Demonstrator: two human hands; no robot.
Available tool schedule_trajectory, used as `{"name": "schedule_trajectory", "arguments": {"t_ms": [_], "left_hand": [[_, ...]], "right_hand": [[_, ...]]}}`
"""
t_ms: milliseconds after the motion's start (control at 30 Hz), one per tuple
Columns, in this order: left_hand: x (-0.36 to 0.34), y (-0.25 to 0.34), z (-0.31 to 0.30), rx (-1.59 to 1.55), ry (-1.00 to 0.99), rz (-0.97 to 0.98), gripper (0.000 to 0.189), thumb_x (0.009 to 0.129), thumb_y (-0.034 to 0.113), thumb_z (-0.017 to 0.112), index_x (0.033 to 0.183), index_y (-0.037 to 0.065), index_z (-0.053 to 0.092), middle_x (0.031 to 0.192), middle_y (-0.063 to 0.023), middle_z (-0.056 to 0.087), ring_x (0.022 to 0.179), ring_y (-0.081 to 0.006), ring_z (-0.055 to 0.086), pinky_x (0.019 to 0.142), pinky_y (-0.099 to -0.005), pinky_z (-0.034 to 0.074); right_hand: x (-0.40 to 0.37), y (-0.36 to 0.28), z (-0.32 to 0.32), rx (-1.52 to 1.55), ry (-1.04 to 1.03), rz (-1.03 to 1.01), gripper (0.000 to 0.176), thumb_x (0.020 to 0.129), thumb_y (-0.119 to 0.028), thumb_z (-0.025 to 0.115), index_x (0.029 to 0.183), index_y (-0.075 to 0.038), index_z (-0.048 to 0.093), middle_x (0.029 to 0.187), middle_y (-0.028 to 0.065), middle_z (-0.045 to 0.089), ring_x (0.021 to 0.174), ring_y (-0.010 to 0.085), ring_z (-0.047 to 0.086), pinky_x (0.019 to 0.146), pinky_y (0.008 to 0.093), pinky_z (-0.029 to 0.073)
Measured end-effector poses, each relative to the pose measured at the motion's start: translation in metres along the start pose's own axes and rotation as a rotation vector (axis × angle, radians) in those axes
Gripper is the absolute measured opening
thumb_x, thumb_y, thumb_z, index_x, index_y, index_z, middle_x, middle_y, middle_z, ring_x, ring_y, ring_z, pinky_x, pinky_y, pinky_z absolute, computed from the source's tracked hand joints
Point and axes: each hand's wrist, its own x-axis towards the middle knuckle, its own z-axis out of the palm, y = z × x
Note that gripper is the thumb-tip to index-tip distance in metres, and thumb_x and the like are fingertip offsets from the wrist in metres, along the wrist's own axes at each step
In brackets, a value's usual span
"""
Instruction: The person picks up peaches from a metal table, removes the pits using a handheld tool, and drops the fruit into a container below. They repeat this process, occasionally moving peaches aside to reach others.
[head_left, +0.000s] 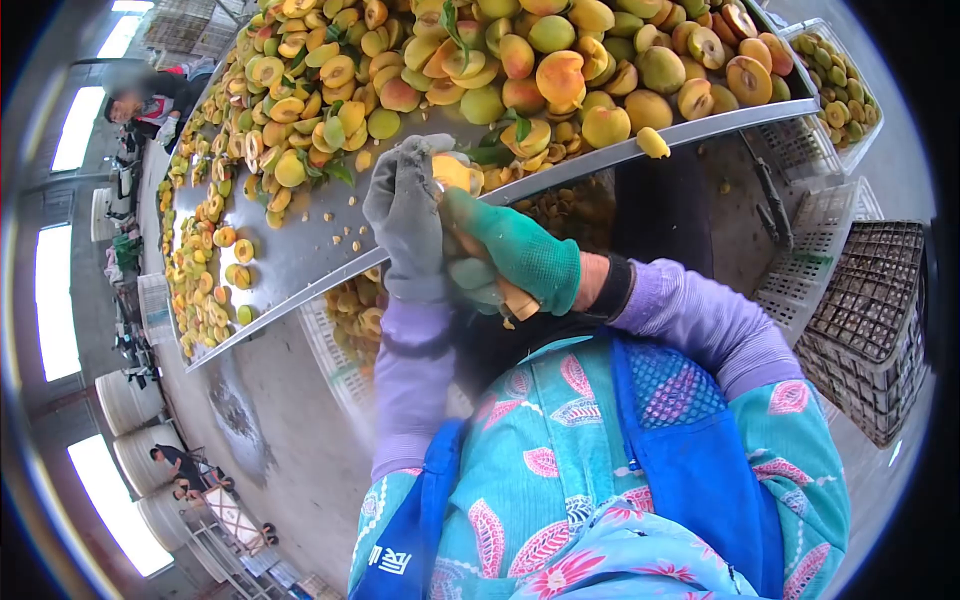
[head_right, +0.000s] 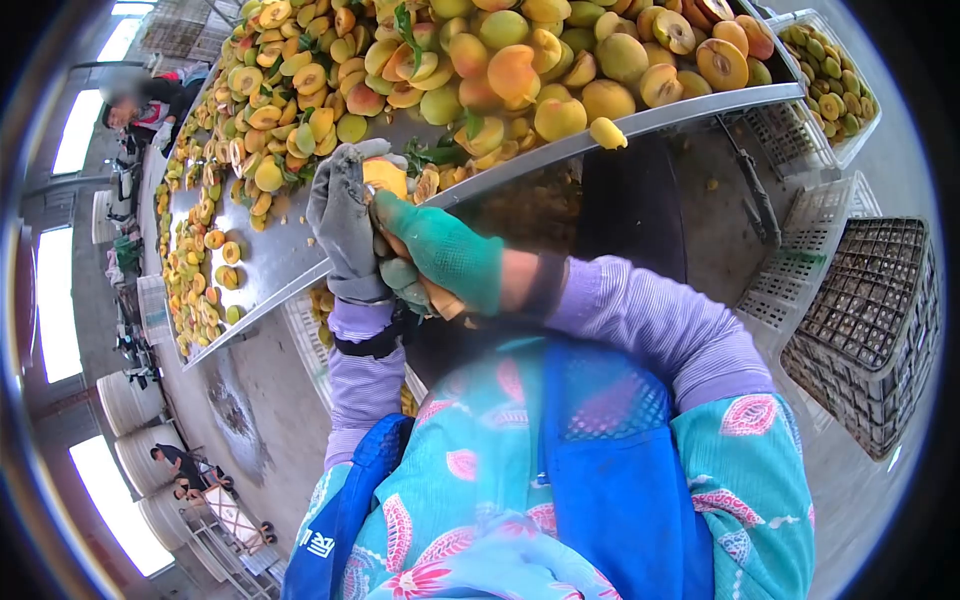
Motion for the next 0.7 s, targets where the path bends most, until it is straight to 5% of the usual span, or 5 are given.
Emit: {"name": "schedule_trajectory", "arguments": {"t_ms": [100, 200, 333, 500, 700], "left_hand": [[0.009, 0.008, -0.006, 0.481, -0.136, 0.085, 0.02, 0.098, 0.016, 0.053, 0.097, -0.001, 0.065, 0.088, -0.0058, 0.069, 0.072, -0.0088, 0.061, 0.063, -0.0225, 0.049], [0.02, 0.002, -0.017, 0.158, -0.281, -0.169, 0.02, 0.098, 0.016, 0.054, 0.097, 0.0, 0.066, 0.087, -0.0032, 0.068, 0.071, -0.0069, 0.058, 0.062, -0.0207, 0.046], [0.018, -0.004, -0.017, 0.328, -0.258, -0.018, 0.018, 0.098, 0.014, 0.053, 0.097, 0.0, 0.065, 0.089, -0.0047, 0.068, 0.072, -0.008, 0.06, 0.065, -0.0218, 0.049], [0.006, 0.004, -0.009, -0.2, -0.138, -0.188, 0.038, 0.098, 0.034, 0.047, 0.106, -0.001, 0.057, 0.086, -0.0176, 0.064, 0.074, -0.0245, 0.063, 0.063, -0.0337, 0.054], [-0.021, 0.008, -0.037, -0.712, 0.229, -0.226, 0.04, 0.094, 0.038, 0.051, 0.108, 0.002, 0.056, 0.088, -0.0172, 0.064, 0.076, -0.0267, 0.063, 0.067, -0.0384, 0.054]], "right_hand": [[0.001, -0.004, -0.006, -0.072, 0.068, -0.015, 0.042, 0.098, -0.054, 0.042, 0.079, -0.016, 0.047, 0.056, -0.0021, 0.041, 0.042, 0.0092, 0.036, 0.036, 0.0238, 0.028], [-0.003, -0.002, -0.008, -0.057, 0.04, -0.003, 0.043, 0.098, -0.056, 0.039, 0.078, -0.018, 0.046, 0.055, -0.0019, 0.041, 0.04, 0.0094, 0.034, 0.035, 0.0245, 0.027], [0.006, 0.015, 0.003, -0.074, 0.139, -0.094, 0.043, 0.098, -0.055, 0.038, 0.08, -0.017, 0.047, 0.055, -0.0026, 0.044, 0.039, 0.0099, 0.036, 0.034, 0.0253, 0.029], [0.007, 0.001, 0.001, 0.151, -0.14, 0.069, 0.04, 0.099, -0.051, 0.041, 0.083, -0.016, 0.048, 0.052, -0.003, 0.045, 0.038, 0.0115, 0.042, 0.036, 0.0268, 0.035], [0.004, 0.005, 0.008, 0.177, -0.49, 0.131, 0.032, 0.102, -0.045, 0.039, 0.096, -0.018, 0.054, 0.057, -0.0046, 0.045, 0.042, 0.009, 0.043, 0.042, 0.0251, 0.038]]}}
